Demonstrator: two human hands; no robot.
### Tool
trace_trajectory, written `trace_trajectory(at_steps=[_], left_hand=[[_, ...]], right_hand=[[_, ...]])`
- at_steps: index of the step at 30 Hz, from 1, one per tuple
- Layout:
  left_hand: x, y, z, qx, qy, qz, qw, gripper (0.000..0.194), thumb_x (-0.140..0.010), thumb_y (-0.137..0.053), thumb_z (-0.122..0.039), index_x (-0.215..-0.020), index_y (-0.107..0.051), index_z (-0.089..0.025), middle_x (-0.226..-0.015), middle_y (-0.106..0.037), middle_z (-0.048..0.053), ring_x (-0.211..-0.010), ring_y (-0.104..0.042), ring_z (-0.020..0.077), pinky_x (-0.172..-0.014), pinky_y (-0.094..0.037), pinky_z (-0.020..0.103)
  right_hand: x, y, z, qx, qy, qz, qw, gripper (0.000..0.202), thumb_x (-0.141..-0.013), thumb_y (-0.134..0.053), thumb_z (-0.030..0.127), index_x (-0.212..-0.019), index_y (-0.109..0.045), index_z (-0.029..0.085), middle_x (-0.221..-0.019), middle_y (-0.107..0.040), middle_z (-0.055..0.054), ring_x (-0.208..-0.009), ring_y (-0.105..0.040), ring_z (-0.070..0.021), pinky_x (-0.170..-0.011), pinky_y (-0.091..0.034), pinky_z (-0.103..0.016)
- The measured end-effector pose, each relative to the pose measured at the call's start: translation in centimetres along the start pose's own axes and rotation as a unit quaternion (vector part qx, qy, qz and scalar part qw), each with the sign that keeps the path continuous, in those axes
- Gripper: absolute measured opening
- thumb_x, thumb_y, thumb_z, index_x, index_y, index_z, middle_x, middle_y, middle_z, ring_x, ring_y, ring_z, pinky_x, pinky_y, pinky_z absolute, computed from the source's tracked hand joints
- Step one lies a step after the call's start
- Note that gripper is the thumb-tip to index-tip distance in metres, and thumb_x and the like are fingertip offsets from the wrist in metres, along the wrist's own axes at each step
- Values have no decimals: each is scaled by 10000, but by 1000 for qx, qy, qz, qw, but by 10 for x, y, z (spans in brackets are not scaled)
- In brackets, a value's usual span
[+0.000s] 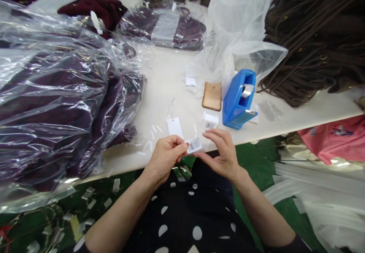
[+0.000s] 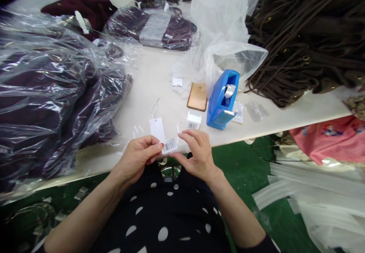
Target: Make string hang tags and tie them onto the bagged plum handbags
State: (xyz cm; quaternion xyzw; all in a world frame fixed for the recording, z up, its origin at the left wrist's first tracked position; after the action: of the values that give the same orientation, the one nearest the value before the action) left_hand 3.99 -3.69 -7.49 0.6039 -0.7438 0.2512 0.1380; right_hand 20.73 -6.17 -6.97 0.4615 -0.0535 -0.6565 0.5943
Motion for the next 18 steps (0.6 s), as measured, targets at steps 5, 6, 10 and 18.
trace_trajectory(at_steps=[5, 6, 10, 18], left_hand=[[-2, 13, 4, -26, -2, -10, 1000, 203, -642, -653, -266, -601, -520, -118, -471, -506, -50, -392, -342, 19, -392, -204, 154], [-2, 13, 4, -32, -1, -10, 999, 204, -642, -651, -269, -601, -518, -119, -467, -498, -53, -395, -341, 22, -393, -207, 155], [-1, 17, 6, -86, -7, -7, 996, 204, -676, -618, -285, -596, -512, -131, -462, -471, -58, -398, -352, 38, -401, -248, 163], [13, 53, -3, -486, -382, -205, 759, 168, -827, -502, -165, -944, -621, -142, -853, -661, 63, -771, -594, 165, -721, -477, 297]], right_hand=[[2, -24, -10, -265, -326, 79, 904, 187, -787, -605, 349, -847, -649, 178, -736, -637, -21, -648, -552, -141, -605, -434, -273], [2, -28, -9, -302, -356, 89, 880, 191, -767, -625, 356, -813, -654, 173, -694, -629, -8, -610, -535, -126, -576, -419, -255], [-2, -43, -1, -360, -392, 116, 839, 167, -701, -681, 322, -708, -642, 160, -571, -563, 35, -501, -443, -75, -491, -347, -212], [-15, -48, -20, -348, -431, -26, 832, 191, -646, -711, 309, -674, -616, 146, -483, -510, 50, -438, -404, -64, -418, -283, -195]])
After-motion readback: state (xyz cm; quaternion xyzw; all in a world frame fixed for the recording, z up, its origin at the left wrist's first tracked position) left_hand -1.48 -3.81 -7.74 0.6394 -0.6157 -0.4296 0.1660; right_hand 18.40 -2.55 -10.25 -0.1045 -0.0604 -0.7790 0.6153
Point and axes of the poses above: each hand's wrist, its own x-axis away from the middle knuckle, its own y-axis out of the back of the hand, z = x × y, the point moved 4 cm from there along -x, towards the middle knuckle
